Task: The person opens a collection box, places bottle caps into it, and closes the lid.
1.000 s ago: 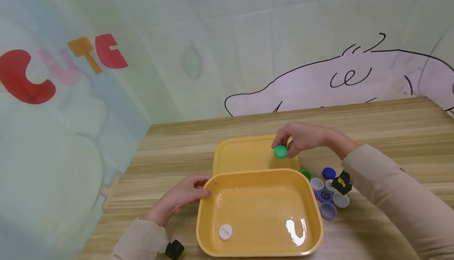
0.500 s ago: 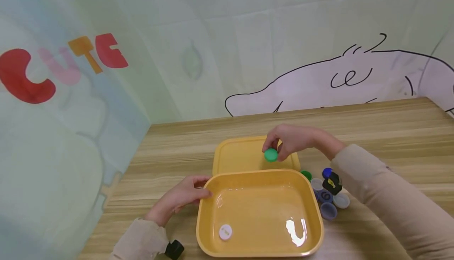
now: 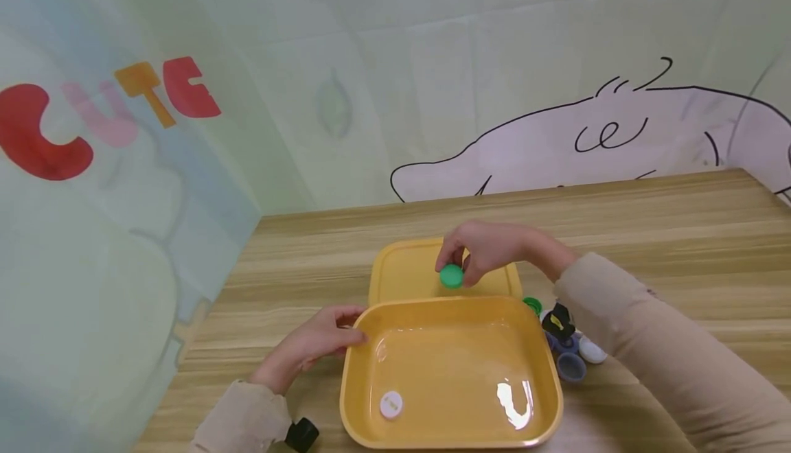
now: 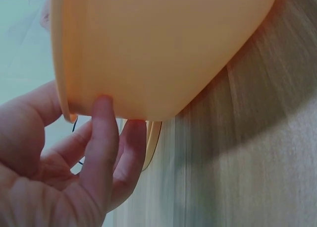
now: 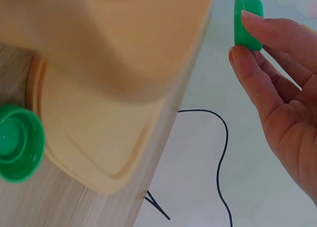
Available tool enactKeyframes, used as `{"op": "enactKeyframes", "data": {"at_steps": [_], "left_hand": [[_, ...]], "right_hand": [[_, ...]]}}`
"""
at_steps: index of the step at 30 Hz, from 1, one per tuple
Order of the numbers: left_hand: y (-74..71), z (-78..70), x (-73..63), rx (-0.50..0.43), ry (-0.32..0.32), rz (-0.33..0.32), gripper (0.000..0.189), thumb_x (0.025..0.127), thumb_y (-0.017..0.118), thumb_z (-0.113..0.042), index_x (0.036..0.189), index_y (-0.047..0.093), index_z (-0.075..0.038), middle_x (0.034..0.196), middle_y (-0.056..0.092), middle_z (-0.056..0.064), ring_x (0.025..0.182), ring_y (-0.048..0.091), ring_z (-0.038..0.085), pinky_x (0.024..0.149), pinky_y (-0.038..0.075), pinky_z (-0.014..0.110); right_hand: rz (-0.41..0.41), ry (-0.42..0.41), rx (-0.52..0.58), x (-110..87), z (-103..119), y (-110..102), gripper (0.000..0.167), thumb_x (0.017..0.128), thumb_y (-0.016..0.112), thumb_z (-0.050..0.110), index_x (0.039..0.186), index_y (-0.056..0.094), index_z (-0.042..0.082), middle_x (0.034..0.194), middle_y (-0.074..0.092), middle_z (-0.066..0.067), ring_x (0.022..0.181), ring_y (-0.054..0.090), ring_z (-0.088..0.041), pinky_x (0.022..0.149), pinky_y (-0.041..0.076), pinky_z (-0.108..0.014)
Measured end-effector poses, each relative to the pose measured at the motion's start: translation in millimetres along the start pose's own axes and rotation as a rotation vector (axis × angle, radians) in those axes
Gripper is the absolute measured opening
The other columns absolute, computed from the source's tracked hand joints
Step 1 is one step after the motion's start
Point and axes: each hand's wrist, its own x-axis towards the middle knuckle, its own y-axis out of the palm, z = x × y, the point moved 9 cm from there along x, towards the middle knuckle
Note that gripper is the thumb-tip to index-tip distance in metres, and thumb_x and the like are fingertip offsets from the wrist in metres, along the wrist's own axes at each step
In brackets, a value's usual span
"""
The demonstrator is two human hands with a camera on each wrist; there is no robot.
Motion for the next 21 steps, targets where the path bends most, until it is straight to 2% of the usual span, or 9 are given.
{"op": "enactKeyframes", "data": {"at_steps": [12,21], "left_hand": [[0.7,-1.0,0.1,0.000,-0.006,0.008,0.049,0.080,0.060,-0.005,0.126,0.049,0.009,0.108,0.060,0.015,0.083,0.062,0.018,0.069,0.055,0.033],[1.9,-1.8,-0.7,-0.029,0.024,0.037,0.048,0.079,0.059,-0.003,0.125,0.049,0.010,0.101,0.060,0.013,0.079,0.063,0.019,0.064,0.055,0.031]], "right_hand": [[0.037,-0.001,-0.005,14.1,8.0,10.8,0.031,0.074,0.069,-0.006,0.105,0.066,-0.003,0.093,0.060,-0.003,0.083,0.055,-0.013,0.078,0.051,-0.023],[0.052,-0.038,-0.005,22.2,11.3,20.7,0.032,0.072,0.070,-0.008,0.104,0.066,-0.004,0.093,0.061,-0.004,0.081,0.055,-0.012,0.078,0.051,-0.023]]}}
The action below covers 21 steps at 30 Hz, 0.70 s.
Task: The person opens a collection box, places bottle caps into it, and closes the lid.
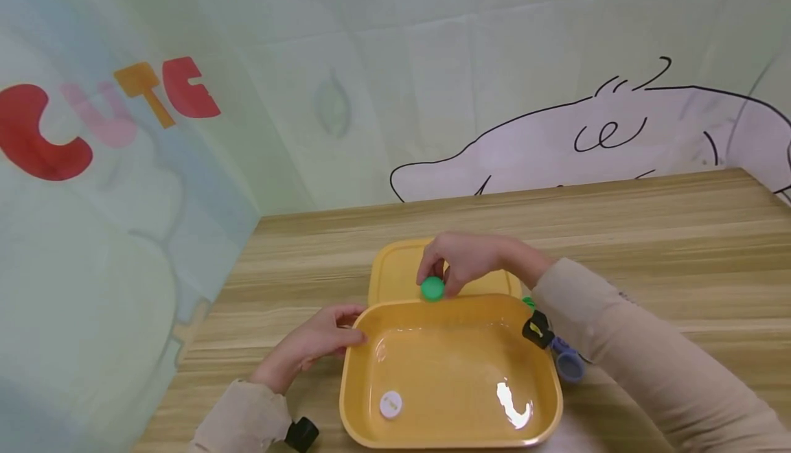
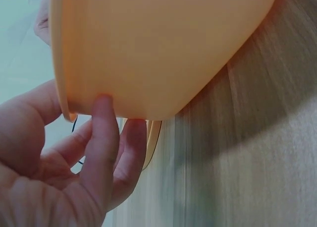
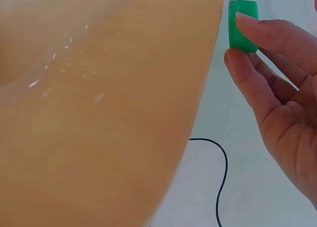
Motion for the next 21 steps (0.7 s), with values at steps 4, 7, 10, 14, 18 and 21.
{"op": "enactKeyframes", "data": {"at_steps": [4,7,10,14,18,21], "left_hand": [[0.5,-0.1,-0.3,-0.008,-0.002,0.003,0.049,0.079,0.059,-0.003,0.125,0.049,0.009,0.102,0.060,0.013,0.079,0.063,0.018,0.064,0.055,0.031],[1.0,-0.4,-0.6,-0.009,-0.004,0.005,0.049,0.079,0.059,-0.003,0.126,0.049,0.009,0.103,0.060,0.013,0.079,0.063,0.018,0.065,0.055,0.030],[1.5,-0.8,-0.7,-0.008,-0.001,0.006,0.049,0.079,0.059,-0.004,0.125,0.049,0.009,0.103,0.060,0.014,0.079,0.063,0.018,0.065,0.055,0.030],[0.7,-0.1,-0.1,-0.003,-0.003,-0.001,0.048,0.079,0.059,-0.004,0.125,0.050,0.009,0.103,0.060,0.013,0.079,0.063,0.018,0.065,0.055,0.030],[-0.9,0.7,0.4,0.003,-0.007,-0.011,0.048,0.079,0.059,-0.004,0.125,0.050,0.009,0.104,0.060,0.013,0.080,0.062,0.018,0.066,0.055,0.031],[-1.2,0.9,0.4,0.001,-0.010,-0.011,0.048,0.079,0.059,-0.004,0.125,0.050,0.009,0.105,0.060,0.014,0.081,0.063,0.018,0.066,0.055,0.031]], "right_hand": [[0.004,-0.023,-0.001,2.6,1.8,4.1,0.032,0.072,0.070,-0.008,0.104,0.066,-0.005,0.093,0.061,-0.004,0.081,0.055,-0.011,0.077,0.051,-0.023],[0.014,-0.023,0.005,5.1,2.3,8.0,0.032,0.072,0.069,-0.008,0.103,0.067,-0.003,0.092,0.061,-0.003,0.080,0.056,-0.010,0.078,0.051,-0.023],[0.023,-0.018,0.002,7.2,2.5,11.7,0.031,0.072,0.070,-0.007,0.103,0.067,-0.001,0.093,0.061,-0.002,0.080,0.056,-0.010,0.078,0.051,-0.023],[0.027,-0.019,-0.004,10.0,2.9,15.3,0.032,0.072,0.070,-0.007,0.103,0.068,-0.001,0.094,0.061,-0.001,0.081,0.056,-0.010,0.078,0.051,-0.022],[0.032,-0.041,0.014,11.6,6.6,17.7,0.031,0.072,0.071,-0.007,0.103,0.068,-0.001,0.093,0.061,-0.001,0.080,0.056,-0.010,0.078,0.051,-0.022],[0.040,-0.062,0.034,12.4,10.8,19.7,0.031,0.072,0.070,-0.006,0.102,0.068,-0.001,0.092,0.061,-0.001,0.080,0.056,-0.009,0.078,0.051,-0.023]]}}
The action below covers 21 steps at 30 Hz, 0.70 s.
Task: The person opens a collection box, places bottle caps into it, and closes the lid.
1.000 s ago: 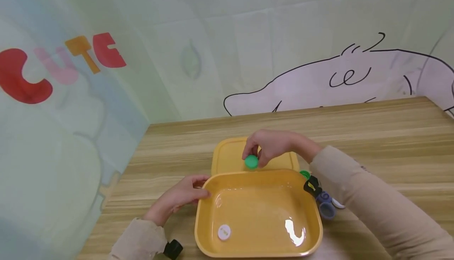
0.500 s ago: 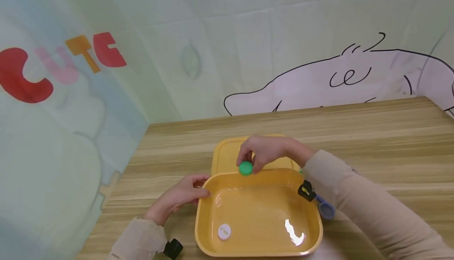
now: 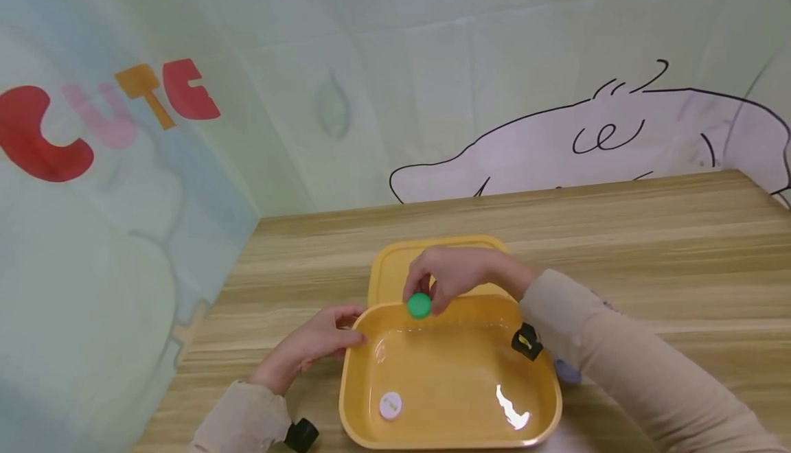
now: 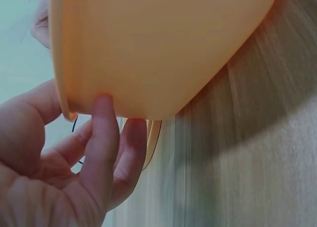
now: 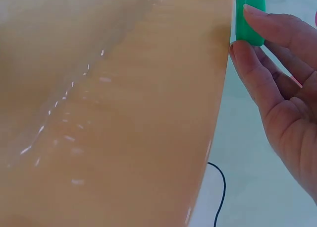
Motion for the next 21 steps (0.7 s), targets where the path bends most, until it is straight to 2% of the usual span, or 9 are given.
{"op": "enactKeyframes", "data": {"at_steps": [9,16,21], "left_hand": [[0.4,-1.7,-1.2,-0.006,0.003,0.005,0.049,0.079,0.058,-0.004,0.125,0.050,0.009,0.105,0.060,0.014,0.082,0.062,0.018,0.067,0.055,0.031],[0.1,-2.6,-1.4,-0.004,0.001,0.012,0.049,0.079,0.058,-0.003,0.126,0.049,0.008,0.105,0.060,0.014,0.082,0.062,0.018,0.066,0.055,0.031],[0.1,-2.9,-1.2,-0.001,0.003,0.006,0.048,0.079,0.058,-0.003,0.125,0.050,0.009,0.105,0.060,0.014,0.082,0.062,0.018,0.067,0.055,0.031]], "right_hand": [[0.034,-0.012,0.025,7.9,5.0,11.1,0.032,0.072,0.071,-0.006,0.104,0.067,-0.002,0.093,0.060,0.000,0.082,0.056,-0.007,0.080,0.052,-0.025],[0.064,-0.041,-0.007,14.4,12.4,23.8,0.036,0.070,0.070,-0.009,0.105,0.067,-0.004,0.094,0.061,-0.001,0.081,0.055,-0.004,0.079,0.051,-0.023],[0.121,-0.039,-0.041,18.6,14.1,40.7,0.033,0.070,0.071,-0.010,0.102,0.068,-0.001,0.091,0.059,0.002,0.080,0.054,-0.002,0.077,0.049,-0.018]]}}
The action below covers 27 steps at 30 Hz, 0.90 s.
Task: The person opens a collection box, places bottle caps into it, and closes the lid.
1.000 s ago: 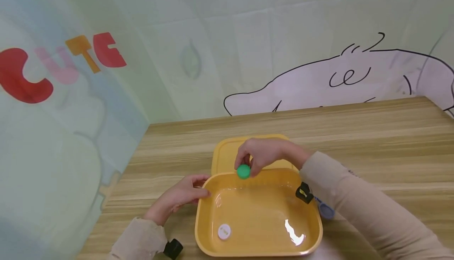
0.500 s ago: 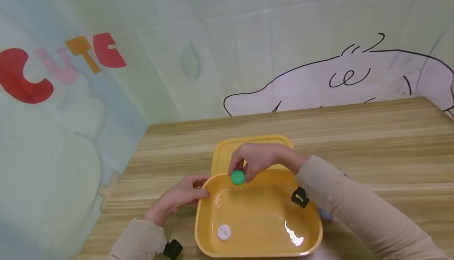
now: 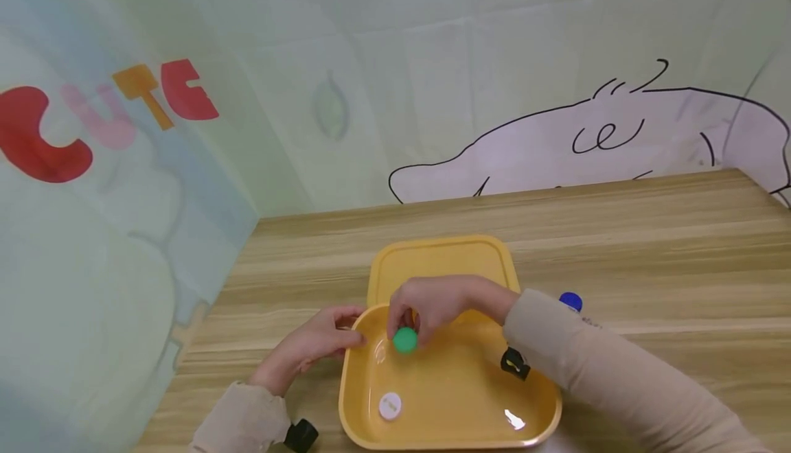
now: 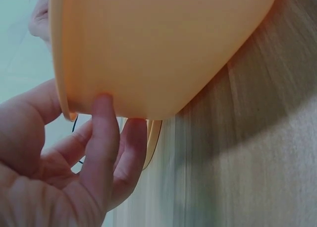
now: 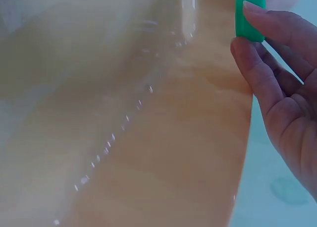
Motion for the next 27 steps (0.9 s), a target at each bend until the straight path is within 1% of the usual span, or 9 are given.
{"op": "enactKeyframes", "data": {"at_steps": [4,9,13,19,24,27], "left_hand": [[0.0,0.9,0.5,0.000,-0.004,-0.004,0.048,0.079,0.059,-0.003,0.125,0.050,0.008,0.106,0.060,0.014,0.082,0.062,0.018,0.066,0.055,0.031],[0.3,2.0,0.8,-0.003,-0.008,-0.003,0.048,0.079,0.058,-0.003,0.125,0.050,0.008,0.106,0.061,0.014,0.083,0.062,0.018,0.067,0.055,0.031],[1.0,1.5,1.0,-0.011,-0.002,0.004,0.049,0.080,0.058,-0.003,0.125,0.049,0.009,0.106,0.061,0.014,0.083,0.062,0.018,0.067,0.055,0.031],[2.5,1.3,2.2,-0.028,0.015,0.023,0.049,0.080,0.058,-0.003,0.126,0.048,0.011,0.107,0.060,0.015,0.083,0.062,0.018,0.068,0.055,0.031],[0.7,3.5,2.0,-0.026,0.009,0.019,0.048,0.080,0.058,-0.003,0.125,0.048,0.010,0.105,0.060,0.013,0.082,0.062,0.017,0.068,0.055,0.031],[0.5,4.2,2.2,-0.023,0.006,0.017,0.048,0.080,0.059,-0.003,0.125,0.049,0.010,0.105,0.060,0.013,0.082,0.062,0.017,0.068,0.055,0.031]], "right_hand": [[0.042,0.003,-0.033,4.2,-1.0,13.0,0.034,0.067,0.072,-0.011,0.099,0.069,0.000,0.089,0.060,0.004,0.077,0.053,-0.001,0.074,0.048,-0.015],[0.075,-0.011,-0.062,8.3,-4.8,24.3,0.035,0.065,0.071,-0.012,0.098,0.069,-0.001,0.087,0.060,0.003,0.074,0.052,0.001,0.071,0.047,-0.013],[0.076,-0.020,-0.086,12.3,-7.7,30.1,0.035,0.065,0.070,-0.012,0.098,0.070,0.000,0.086,0.060,0.004,0.072,0.051,0.003,0.068,0.046,-0.011],[0.091,-0.017,-0.091,20.1,-11.3,39.8,0.037,0.065,0.071,-0.012,0.100,0.070,0.000,0.084,0.063,0.004,0.068,0.049,0.002,0.065,0.045,-0.010],[0.096,-0.045,-0.119,25.9,-10.1,44.7,0.037,0.065,0.072,-0.010,0.101,0.070,0.000,0.084,0.064,0.003,0.066,0.048,0.002,0.064,0.044,-0.009],[0.099,-0.045,-0.112,28.5,-10.0,48.5,0.036,0.066,0.072,-0.010,0.101,0.069,0.000,0.084,0.064,0.002,0.067,0.048,0.003,0.064,0.044,-0.009]]}}
